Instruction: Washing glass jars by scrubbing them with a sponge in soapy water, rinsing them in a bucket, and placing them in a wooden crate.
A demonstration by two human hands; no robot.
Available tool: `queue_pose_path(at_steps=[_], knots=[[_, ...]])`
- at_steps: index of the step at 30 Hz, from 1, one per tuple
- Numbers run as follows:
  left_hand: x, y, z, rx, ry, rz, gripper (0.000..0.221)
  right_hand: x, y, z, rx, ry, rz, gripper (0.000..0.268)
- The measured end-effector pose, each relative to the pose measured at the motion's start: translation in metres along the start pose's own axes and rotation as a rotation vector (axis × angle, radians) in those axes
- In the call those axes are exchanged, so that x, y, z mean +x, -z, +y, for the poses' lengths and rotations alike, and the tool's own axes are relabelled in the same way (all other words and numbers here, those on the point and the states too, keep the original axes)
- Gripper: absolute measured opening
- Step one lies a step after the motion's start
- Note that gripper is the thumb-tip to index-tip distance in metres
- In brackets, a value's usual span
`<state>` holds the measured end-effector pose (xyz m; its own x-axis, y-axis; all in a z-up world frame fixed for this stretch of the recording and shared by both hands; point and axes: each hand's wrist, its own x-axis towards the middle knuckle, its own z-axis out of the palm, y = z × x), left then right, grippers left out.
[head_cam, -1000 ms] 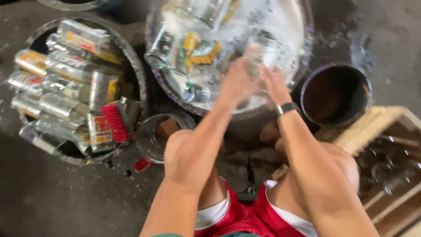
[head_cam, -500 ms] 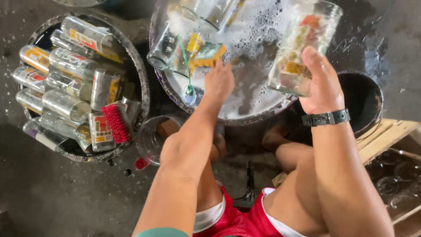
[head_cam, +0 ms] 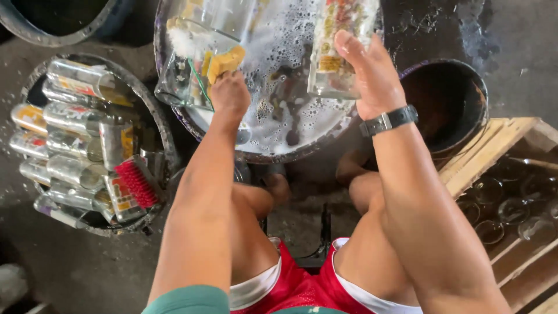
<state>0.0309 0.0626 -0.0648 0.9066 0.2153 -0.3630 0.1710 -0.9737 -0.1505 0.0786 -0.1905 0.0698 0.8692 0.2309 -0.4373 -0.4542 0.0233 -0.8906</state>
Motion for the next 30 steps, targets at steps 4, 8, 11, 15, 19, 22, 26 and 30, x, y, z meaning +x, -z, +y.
queue_pose_path(at_steps=[4, 8, 11, 15, 19, 22, 26, 30], knots=[[-0.029, 0.064, 0.003, -0.478, 0.231, -0.262, 0.016, -0.003, 0.003, -0.004, 0.229, -0.284, -0.033, 0.086], [-0.063, 0.116, 0.004, -1.058, 0.18, -0.189, 0.027, -0.008, -0.003, -0.009, 0.145, -0.49, 0.09, 0.078], [-0.077, 0.136, 0.014, -1.526, 0.257, -0.191, 0.018, -0.004, 0.004, 0.002, 0.307, -0.371, -0.027, 0.052], [-0.075, 0.111, 0.026, -1.873, 0.401, -0.166, 0.064, 0.007, 0.005, 0.025, 0.683, -0.152, -0.324, 0.05], [-0.074, 0.118, 0.039, -1.988, 0.262, -0.052, 0.029, 0.004, -0.009, 0.011, 0.739, -0.278, -0.222, 0.028], [-0.079, 0.125, 0.046, -1.882, 0.012, 0.046, 0.035, 0.006, -0.01, 0.013, 0.631, -0.292, -0.247, 0.033], [-0.088, 0.127, 0.06, -1.28, -0.563, 0.717, 0.029, 0.043, -0.005, 0.066, 0.246, -0.287, -0.244, 0.044], [-0.09, 0.131, 0.065, -0.786, -0.79, 0.982, 0.022, 0.023, -0.026, 0.021, 0.316, -0.36, -0.122, 0.038]])
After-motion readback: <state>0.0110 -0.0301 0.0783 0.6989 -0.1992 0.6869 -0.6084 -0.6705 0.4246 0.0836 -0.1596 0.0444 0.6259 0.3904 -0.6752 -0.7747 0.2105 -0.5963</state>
